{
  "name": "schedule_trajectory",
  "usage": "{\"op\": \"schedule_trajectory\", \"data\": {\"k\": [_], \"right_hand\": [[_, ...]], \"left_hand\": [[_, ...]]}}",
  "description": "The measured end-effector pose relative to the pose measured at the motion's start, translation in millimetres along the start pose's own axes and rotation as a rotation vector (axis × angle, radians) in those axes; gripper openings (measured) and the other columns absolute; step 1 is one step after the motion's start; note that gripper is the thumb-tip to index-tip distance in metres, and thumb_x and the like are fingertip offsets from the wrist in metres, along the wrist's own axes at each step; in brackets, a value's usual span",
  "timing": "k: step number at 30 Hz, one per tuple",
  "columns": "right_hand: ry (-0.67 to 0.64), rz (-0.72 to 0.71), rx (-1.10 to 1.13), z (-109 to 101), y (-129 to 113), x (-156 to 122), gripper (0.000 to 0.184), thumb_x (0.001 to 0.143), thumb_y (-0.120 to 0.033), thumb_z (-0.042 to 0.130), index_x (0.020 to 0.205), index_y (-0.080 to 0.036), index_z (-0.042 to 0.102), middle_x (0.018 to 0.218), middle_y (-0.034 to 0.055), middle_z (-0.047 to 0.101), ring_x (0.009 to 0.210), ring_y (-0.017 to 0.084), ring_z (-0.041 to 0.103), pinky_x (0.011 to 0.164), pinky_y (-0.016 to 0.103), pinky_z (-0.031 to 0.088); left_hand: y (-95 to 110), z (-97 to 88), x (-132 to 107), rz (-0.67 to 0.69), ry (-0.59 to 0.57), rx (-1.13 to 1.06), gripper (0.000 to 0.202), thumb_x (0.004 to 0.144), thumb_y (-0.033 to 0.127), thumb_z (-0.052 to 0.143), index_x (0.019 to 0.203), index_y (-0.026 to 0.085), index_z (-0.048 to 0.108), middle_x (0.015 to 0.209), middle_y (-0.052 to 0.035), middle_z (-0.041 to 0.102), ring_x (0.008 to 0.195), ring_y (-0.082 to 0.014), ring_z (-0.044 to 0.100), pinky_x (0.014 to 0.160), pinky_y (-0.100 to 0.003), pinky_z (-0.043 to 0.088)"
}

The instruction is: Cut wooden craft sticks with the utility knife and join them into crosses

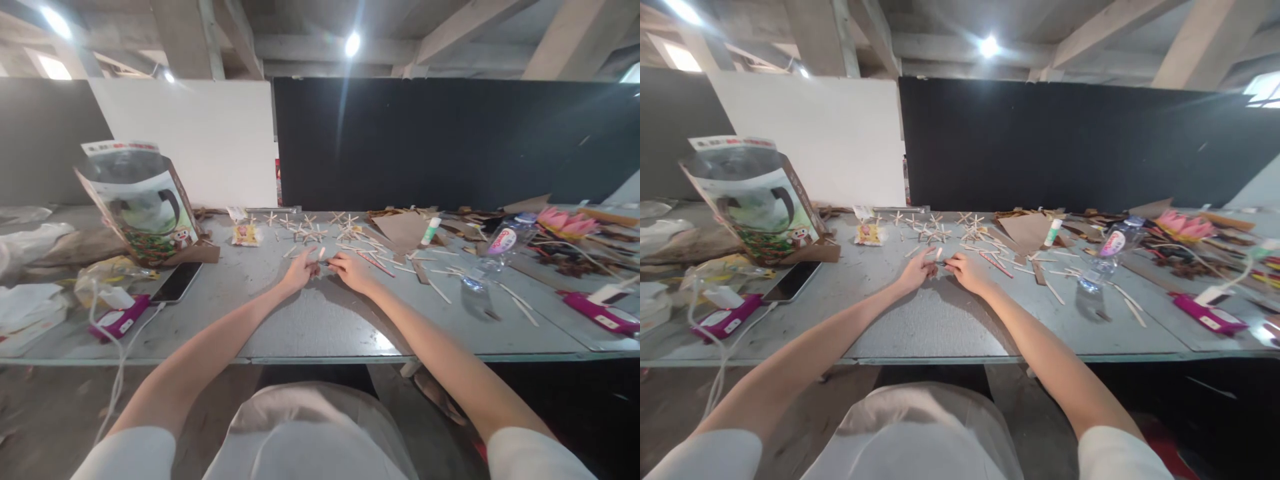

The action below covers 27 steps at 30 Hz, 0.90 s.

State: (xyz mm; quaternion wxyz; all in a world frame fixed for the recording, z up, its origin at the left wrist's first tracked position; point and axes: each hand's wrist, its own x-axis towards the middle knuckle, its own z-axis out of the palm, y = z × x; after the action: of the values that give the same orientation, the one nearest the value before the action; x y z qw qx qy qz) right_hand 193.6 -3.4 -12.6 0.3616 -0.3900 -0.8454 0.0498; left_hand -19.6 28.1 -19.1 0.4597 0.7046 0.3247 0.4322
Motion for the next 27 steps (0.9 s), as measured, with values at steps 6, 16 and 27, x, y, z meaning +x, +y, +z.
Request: {"op": "schedule_trajectory", "data": {"k": [6, 16, 27], "right_hand": [[0.03, 0.017, -0.005, 2, 2, 0, 0.029, 0.104, -0.028, 0.055, 0.121, -0.025, 0.078, 0.103, 0.0085, 0.068, 0.085, 0.019, 0.063, 0.08, 0.031, 0.049], [0.037, 0.059, -0.024, 2, 1, 1, 0.027, 0.104, -0.031, 0.056, 0.118, -0.022, 0.078, 0.101, 0.0091, 0.069, 0.087, 0.02, 0.064, 0.079, 0.032, 0.049], [0.002, 0.051, -0.044, 1, -1, 0, 0.028, 0.105, -0.028, 0.055, 0.118, -0.023, 0.078, 0.101, 0.0087, 0.07, 0.087, 0.019, 0.064, 0.081, 0.032, 0.048]], "left_hand": [[2, -2.1, 2, 0.003, 0.018, -0.013, 0.046, 0.08, 0.011, 0.056, 0.126, 0.012, 0.06, 0.068, 0.0004, 0.07, 0.05, -0.0084, 0.051, 0.055, -0.022, 0.04], [12, -2.4, -2, -0.01, 0.031, -0.014, 0.01, 0.083, 0.023, 0.068, 0.088, 0.015, 0.063, 0.078, -0.0062, 0.076, 0.056, -0.0094, 0.059, 0.055, -0.021, 0.044], [6, -1.1, -3, -0.059, -0.008, -0.039, 0.049, 0.085, 0.014, 0.063, 0.133, 0.014, 0.057, 0.065, 0.0007, 0.072, 0.046, -0.0094, 0.058, 0.054, -0.022, 0.045]]}}
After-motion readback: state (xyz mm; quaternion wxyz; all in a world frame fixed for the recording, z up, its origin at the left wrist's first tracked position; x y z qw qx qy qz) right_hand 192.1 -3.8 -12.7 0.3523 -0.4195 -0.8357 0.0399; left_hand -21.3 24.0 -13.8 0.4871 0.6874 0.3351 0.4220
